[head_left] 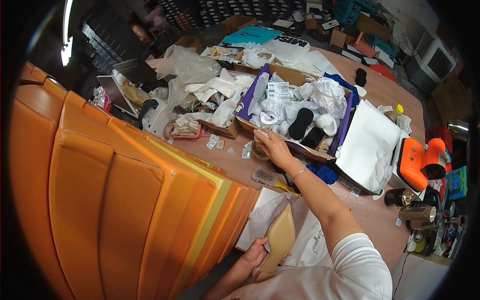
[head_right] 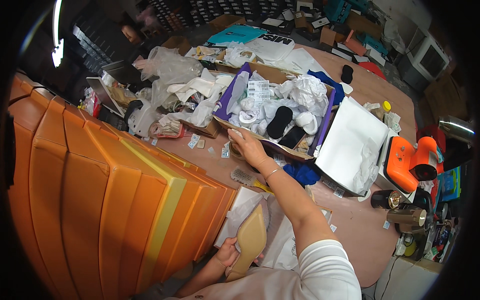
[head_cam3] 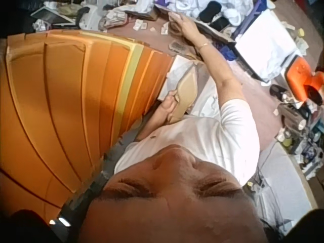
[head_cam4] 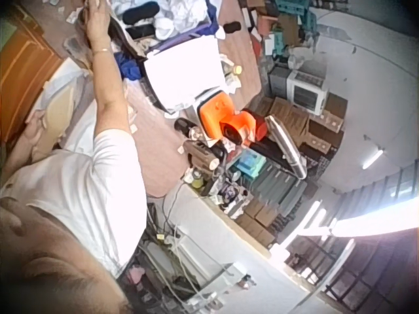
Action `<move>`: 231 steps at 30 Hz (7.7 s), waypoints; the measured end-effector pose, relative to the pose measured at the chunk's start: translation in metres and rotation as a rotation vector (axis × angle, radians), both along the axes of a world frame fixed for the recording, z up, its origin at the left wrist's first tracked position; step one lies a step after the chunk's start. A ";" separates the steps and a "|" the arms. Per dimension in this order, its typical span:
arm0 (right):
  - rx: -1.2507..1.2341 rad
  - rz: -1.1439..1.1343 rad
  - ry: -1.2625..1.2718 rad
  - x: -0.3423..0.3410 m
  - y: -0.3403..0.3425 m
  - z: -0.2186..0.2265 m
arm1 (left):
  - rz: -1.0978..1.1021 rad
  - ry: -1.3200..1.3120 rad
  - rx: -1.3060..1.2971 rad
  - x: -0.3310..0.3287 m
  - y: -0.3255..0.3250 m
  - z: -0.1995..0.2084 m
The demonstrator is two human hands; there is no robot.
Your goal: The person is inspecting shoes, wiping them with a brush, and packing them into boxes with protective paper and bags.
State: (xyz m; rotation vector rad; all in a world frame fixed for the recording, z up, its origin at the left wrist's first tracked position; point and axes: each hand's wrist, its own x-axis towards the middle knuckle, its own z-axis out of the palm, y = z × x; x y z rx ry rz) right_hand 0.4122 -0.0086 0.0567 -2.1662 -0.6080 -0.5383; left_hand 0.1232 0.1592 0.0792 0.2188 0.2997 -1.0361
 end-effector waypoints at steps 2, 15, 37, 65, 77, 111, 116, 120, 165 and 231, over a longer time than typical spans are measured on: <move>-0.002 0.015 0.037 0.004 0.000 -0.003 | -0.007 -0.037 0.041 0.002 -0.001 0.005; 1.496 -0.422 0.320 -0.062 -0.076 0.044 | 0.145 -0.032 0.192 -0.004 0.001 0.011; 0.196 0.034 0.417 -0.117 -0.033 0.092 | 0.251 -0.167 0.414 -0.012 -0.012 0.041; 0.021 -0.324 0.030 -0.362 -0.096 0.126 | -0.124 -0.437 0.289 -0.065 -0.081 0.070; -0.057 -0.113 0.013 -0.410 -0.094 0.129 | 0.082 -0.203 0.508 -0.061 -0.093 0.067; 0.057 0.043 0.301 -0.425 -0.064 0.126 | 0.476 -0.246 0.626 -0.018 -0.084 0.061; 0.070 0.154 0.268 -0.427 -0.050 0.141 | 0.483 -0.266 0.637 -0.031 -0.088 0.058; -0.015 -0.110 0.342 -0.422 -0.071 0.112 | 0.558 -0.278 0.624 -0.023 -0.074 0.044; 1.157 -0.058 0.864 -0.416 -0.053 0.074 | -0.234 -1.246 0.890 -0.034 -0.055 0.087; 0.880 -0.331 0.935 -0.508 -0.171 0.070 | -0.079 -0.792 0.679 -0.114 -0.094 0.023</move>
